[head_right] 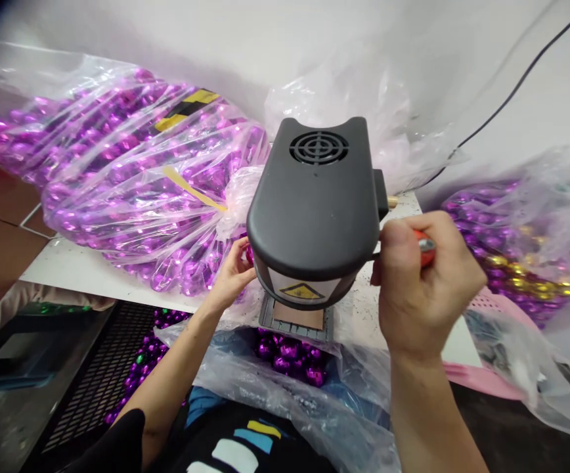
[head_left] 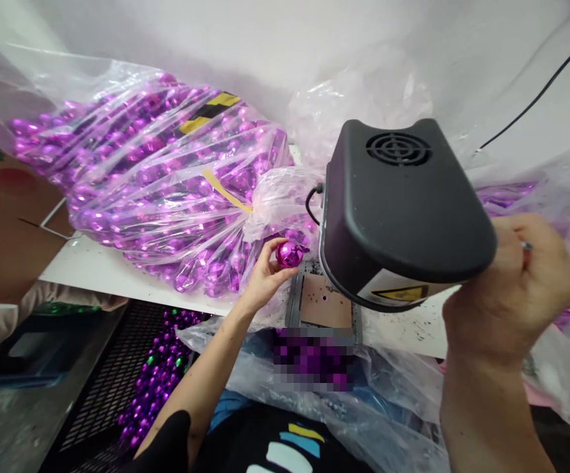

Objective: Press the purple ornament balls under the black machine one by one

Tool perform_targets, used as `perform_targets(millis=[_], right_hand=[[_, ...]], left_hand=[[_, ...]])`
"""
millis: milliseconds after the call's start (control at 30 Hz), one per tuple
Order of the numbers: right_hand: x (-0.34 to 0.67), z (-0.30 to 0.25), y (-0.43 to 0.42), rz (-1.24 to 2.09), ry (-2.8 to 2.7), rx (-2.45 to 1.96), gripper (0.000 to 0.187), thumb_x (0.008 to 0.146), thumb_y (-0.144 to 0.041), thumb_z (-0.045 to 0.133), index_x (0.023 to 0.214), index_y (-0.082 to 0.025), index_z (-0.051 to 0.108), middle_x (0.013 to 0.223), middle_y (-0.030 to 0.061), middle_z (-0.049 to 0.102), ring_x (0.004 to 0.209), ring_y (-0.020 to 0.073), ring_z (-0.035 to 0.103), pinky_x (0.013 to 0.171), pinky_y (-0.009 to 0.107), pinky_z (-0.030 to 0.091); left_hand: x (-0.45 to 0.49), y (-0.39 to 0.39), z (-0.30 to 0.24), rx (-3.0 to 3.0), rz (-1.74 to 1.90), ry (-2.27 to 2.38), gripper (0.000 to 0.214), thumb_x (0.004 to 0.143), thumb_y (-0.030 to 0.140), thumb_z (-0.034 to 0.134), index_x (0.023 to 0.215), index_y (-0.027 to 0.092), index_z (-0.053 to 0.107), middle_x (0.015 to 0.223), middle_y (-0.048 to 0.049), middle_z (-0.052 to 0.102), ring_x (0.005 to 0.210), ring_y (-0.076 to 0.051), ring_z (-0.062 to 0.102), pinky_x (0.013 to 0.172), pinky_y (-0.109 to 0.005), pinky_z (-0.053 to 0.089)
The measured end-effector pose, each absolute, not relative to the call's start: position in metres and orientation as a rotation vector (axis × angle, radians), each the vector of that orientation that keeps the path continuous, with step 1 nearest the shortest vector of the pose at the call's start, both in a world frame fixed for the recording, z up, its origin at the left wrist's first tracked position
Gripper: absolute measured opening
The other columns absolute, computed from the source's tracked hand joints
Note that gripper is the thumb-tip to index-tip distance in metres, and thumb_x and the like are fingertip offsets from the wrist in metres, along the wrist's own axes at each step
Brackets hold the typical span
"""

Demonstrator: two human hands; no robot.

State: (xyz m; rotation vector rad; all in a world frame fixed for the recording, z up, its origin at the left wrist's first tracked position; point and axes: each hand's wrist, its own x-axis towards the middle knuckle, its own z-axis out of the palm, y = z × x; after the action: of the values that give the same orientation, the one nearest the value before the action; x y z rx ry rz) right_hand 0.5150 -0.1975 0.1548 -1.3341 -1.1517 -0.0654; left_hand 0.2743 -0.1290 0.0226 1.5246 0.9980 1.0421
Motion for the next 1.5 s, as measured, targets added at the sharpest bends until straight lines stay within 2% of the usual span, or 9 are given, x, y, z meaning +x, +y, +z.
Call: perform_targets(millis=[133, 267, 400, 500, 567, 633, 967, 1200, 1500], right_hand=[[0.517, 0.161, -0.182, -0.023, -1.142, -1.335, 0.048, 0.09, -0.056, 0.054, 0.07, -0.012, 0.057, 0.054, -0.0039, 0.041, 0.053, 0.0019, 0.037, 0.05, 0.017, 0.028], [0.517, 0.16, -0.179, -0.04, -1.118, -1.345, 0.052, 0.089, -0.061, 0.053, 0.07, -0.012, 0.056, 0.057, -0.0034, 0.038, 0.057, 0.0022, 0.036, 0.052, 0.017, 0.027], [0.517, 0.16, -0.182, -0.037, -1.127, -1.353, 0.053, 0.088, -0.061, 0.054, 0.069, -0.012, 0.055, 0.059, -0.0032, 0.038, 0.058, 0.0019, 0.034, 0.054, 0.017, 0.026], [0.517, 0.162, -0.181, -0.02, -1.126, -1.338, 0.056, 0.087, -0.065, 0.053, 0.069, -0.012, 0.054, 0.059, -0.003, 0.038, 0.059, 0.0019, 0.033, 0.054, 0.017, 0.026], [0.517, 0.162, -0.181, -0.025, -1.125, -1.332, 0.057, 0.088, -0.066, 0.052, 0.069, -0.012, 0.054, 0.059, -0.003, 0.039, 0.059, 0.0019, 0.034, 0.054, 0.017, 0.026], [0.516, 0.162, -0.18, -0.029, -1.133, -1.33, 0.056, 0.089, -0.064, 0.052, 0.07, -0.012, 0.054, 0.059, -0.0032, 0.039, 0.058, 0.0016, 0.034, 0.054, 0.017, 0.026], [0.517, 0.161, -0.182, -0.026, -1.14, -1.352, 0.056, 0.089, -0.065, 0.05, 0.071, -0.012, 0.054, 0.059, -0.0036, 0.037, 0.059, 0.0014, 0.034, 0.055, 0.017, 0.026], [0.516, 0.162, -0.181, -0.087, -1.175, -1.365, 0.057, 0.091, -0.066, 0.044, 0.071, -0.013, 0.051, 0.059, -0.0038, 0.036, 0.059, 0.0017, 0.034, 0.055, 0.017, 0.025], [0.521, 0.162, -0.184, -0.092, -1.234, -1.365, 0.05, 0.094, -0.058, 0.046, 0.076, -0.013, 0.057, 0.057, -0.0053, 0.037, 0.058, -0.0004, 0.033, 0.056, 0.015, 0.026]], left_hand=[[0.277, -0.159, 0.023, 0.986, 0.828, 0.691, 0.066, 0.08, 0.042, 0.075, 0.137, 0.032, 0.042, 0.116, -0.0062, 0.065, 0.094, -0.022, 0.072, 0.083, -0.039, 0.059], [0.283, -0.173, 0.007, 0.803, 0.787, 0.702, 0.052, 0.089, 0.061, 0.058, 0.13, 0.03, 0.05, 0.115, -0.0077, 0.067, 0.093, -0.022, 0.072, 0.072, -0.033, 0.058], [0.292, -0.174, -0.01, 0.95, 0.861, 0.88, 0.047, 0.089, 0.054, 0.064, 0.126, 0.026, 0.055, 0.104, -0.0043, 0.068, 0.08, -0.015, 0.068, 0.06, -0.023, 0.052], [0.297, -0.174, -0.016, 1.223, 0.898, 0.993, 0.05, 0.088, 0.045, 0.067, 0.132, 0.023, 0.055, 0.119, -0.007, 0.067, 0.102, -0.02, 0.066, 0.081, -0.03, 0.056], [0.3, -0.176, -0.018, 1.431, 0.888, 1.041, 0.048, 0.09, 0.04, 0.065, 0.133, 0.021, 0.054, 0.128, -0.0091, 0.064, 0.117, -0.024, 0.061, 0.099, -0.039, 0.052], [0.303, -0.178, -0.019, 1.641, 0.868, 1.073, 0.046, 0.091, 0.036, 0.063, 0.133, 0.019, 0.054, 0.131, -0.011, 0.063, 0.122, -0.026, 0.058, 0.108, -0.046, 0.046], [0.328, -0.193, -0.039, 2.177, 0.894, 1.22, 0.039, 0.091, 0.025, 0.061, 0.129, 0.018, 0.055, 0.134, -0.0149, 0.06, 0.126, -0.032, 0.053, 0.108, -0.054, 0.043], [0.338, -0.198, -0.038, 2.06, 0.834, 1.195, 0.034, 0.09, 0.041, 0.063, 0.118, 0.021, 0.062, 0.117, -0.0114, 0.067, 0.114, -0.03, 0.06, 0.103, -0.051, 0.046], [0.336, -0.193, -0.03, 2.068, 0.763, 1.194, 0.037, 0.09, 0.04, 0.061, 0.123, 0.023, 0.06, 0.126, -0.0102, 0.064, 0.123, -0.03, 0.054, 0.119, -0.06, 0.026]])
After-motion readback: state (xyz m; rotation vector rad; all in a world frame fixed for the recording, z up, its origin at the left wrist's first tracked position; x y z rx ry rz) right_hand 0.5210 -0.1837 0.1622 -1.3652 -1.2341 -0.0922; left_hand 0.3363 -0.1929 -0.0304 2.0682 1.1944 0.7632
